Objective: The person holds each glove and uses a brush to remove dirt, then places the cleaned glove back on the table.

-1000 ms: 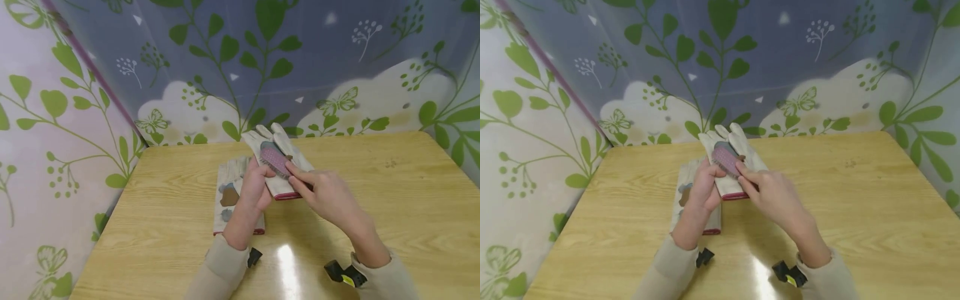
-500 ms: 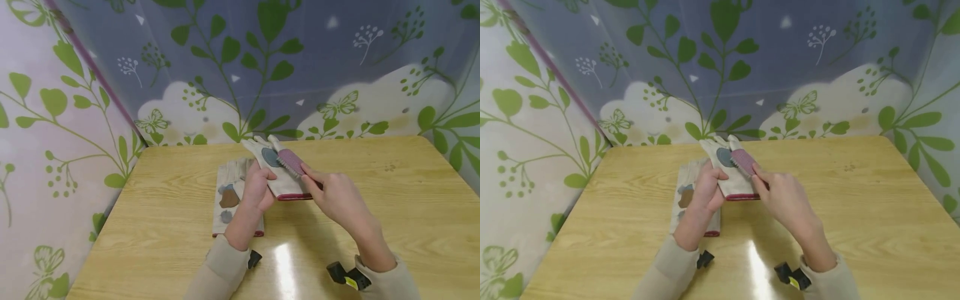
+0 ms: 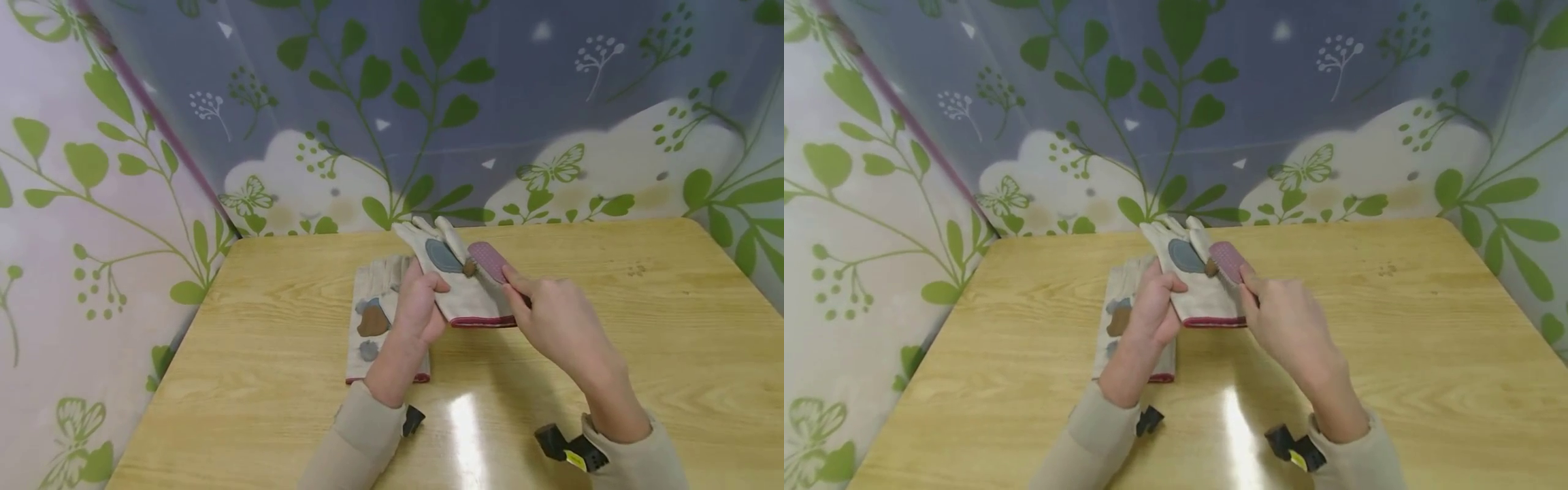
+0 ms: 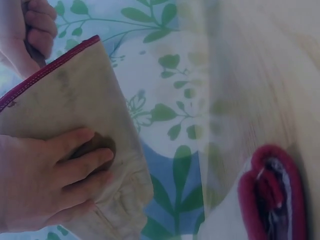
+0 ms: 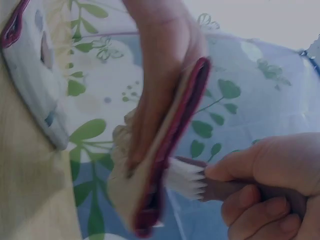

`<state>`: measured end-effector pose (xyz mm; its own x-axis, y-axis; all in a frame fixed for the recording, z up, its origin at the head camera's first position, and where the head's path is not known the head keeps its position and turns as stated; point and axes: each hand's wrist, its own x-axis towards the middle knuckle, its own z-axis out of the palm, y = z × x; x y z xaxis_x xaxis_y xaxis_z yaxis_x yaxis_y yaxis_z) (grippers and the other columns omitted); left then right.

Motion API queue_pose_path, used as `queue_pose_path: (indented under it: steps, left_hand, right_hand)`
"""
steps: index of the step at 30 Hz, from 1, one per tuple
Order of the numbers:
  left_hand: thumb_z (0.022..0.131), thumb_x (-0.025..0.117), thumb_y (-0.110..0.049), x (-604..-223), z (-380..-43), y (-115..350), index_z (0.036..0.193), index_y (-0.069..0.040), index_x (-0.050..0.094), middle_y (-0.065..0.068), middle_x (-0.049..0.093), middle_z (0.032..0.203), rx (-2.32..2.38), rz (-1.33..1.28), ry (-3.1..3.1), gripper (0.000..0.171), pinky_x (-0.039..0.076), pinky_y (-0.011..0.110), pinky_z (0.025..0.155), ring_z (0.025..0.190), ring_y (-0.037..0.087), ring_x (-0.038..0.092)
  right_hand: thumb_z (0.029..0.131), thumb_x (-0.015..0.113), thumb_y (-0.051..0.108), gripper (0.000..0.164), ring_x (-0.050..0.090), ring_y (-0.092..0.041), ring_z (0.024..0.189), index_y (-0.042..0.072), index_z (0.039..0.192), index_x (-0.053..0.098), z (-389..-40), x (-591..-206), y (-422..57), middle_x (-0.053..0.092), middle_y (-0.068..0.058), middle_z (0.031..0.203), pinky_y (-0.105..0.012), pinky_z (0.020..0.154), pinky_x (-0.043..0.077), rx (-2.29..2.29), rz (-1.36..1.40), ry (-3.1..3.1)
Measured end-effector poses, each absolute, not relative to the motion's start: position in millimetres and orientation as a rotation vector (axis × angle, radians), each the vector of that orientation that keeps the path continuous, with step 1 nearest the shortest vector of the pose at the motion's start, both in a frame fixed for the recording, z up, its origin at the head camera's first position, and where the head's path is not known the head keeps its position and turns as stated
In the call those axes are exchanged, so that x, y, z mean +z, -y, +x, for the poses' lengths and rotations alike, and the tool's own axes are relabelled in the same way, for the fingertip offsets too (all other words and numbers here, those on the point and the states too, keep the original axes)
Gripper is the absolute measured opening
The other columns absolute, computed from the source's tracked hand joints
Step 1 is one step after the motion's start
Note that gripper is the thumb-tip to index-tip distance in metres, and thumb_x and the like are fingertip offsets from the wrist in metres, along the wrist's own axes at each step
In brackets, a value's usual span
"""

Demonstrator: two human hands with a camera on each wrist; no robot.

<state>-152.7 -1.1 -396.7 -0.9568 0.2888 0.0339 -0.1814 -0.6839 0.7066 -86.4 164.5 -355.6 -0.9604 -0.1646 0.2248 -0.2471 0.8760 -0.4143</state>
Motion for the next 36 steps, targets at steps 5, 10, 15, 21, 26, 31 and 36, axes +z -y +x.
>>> queue_pose_path:
  steps: [5,10,15,21,26,31,36]
  left_hand:
    - [0.068,0.024,0.017,-397,-155,8,0.152,-0.013,0.006,0.012,0.017,0.155,2.694,0.168,-1.100,0.091,0.019,0.044,0.113,0.141,0.032,0.016]
    - [0.070,0.023,0.016,-396,-154,9,0.153,-0.016,0.005,0.011,0.014,0.156,2.686,0.189,-1.156,0.091,0.019,0.046,0.113,0.141,0.033,0.015]
    - [0.070,0.023,0.018,-400,-147,0,0.153,-0.018,-0.001,0.009,0.007,0.157,2.603,0.274,-1.284,0.093,0.020,0.047,0.112,0.142,0.033,0.010]
    - [0.070,0.025,0.016,-404,-149,-6,0.153,-0.016,0.004,0.010,0.009,0.157,2.609,0.195,-1.307,0.091,0.019,0.046,0.112,0.142,0.032,0.012]
    - [0.071,0.025,0.017,-407,-152,-12,0.153,-0.015,0.000,0.011,0.006,0.157,2.609,0.206,-1.277,0.092,0.018,0.046,0.112,0.142,0.032,0.009]
    - [0.068,0.026,0.018,-413,-154,-24,0.152,-0.012,-0.002,0.013,0.006,0.157,2.555,0.229,-1.270,0.094,0.020,0.046,0.112,0.141,0.032,0.011]
    - [0.068,0.025,0.019,-418,-156,-39,0.152,-0.012,-0.001,0.014,0.008,0.156,2.466,0.249,-1.272,0.093,0.021,0.048,0.111,0.140,0.034,0.014]
  right_hand:
    - [0.097,0.049,0.021,0.039,0.027,-0.009,0.038,0.004,0.132,0.053,-78,-347,-164,0.041,0.000,0.052,-0.023,0.037,0.026,0.674,0.359,2.936]
    - [0.097,0.047,0.021,0.041,0.026,-0.009,0.039,0.002,0.134,0.051,-79,-346,-165,0.040,-0.001,0.051,-0.022,0.037,0.025,0.700,0.296,2.960]
    - [0.096,0.046,0.019,0.041,0.029,-0.011,0.039,-0.001,0.132,0.053,-84,-351,-164,0.042,-0.002,0.052,-0.025,0.037,0.027,0.663,0.236,2.922]
    - [0.096,0.047,0.015,0.041,0.032,-0.012,0.041,-0.005,0.131,0.052,-86,-356,-164,0.051,-0.007,0.059,-0.026,0.038,0.028,0.645,0.214,2.964]
    - [0.095,0.046,0.012,0.040,0.031,-0.011,0.040,-0.009,0.128,0.052,-96,-368,-170,0.056,-0.012,0.064,-0.023,0.036,0.026,0.604,0.198,2.978]
    - [0.095,0.046,0.012,0.040,0.034,-0.013,0.040,-0.011,0.127,0.053,-110,-382,-183,0.059,-0.017,0.071,-0.024,0.036,0.028,0.637,0.148,3.019]
    - [0.097,0.042,0.014,0.041,0.036,-0.015,0.042,-0.009,0.129,0.051,-123,-396,-196,0.061,-0.024,0.084,-0.026,0.038,0.031,0.684,0.079,3.091]
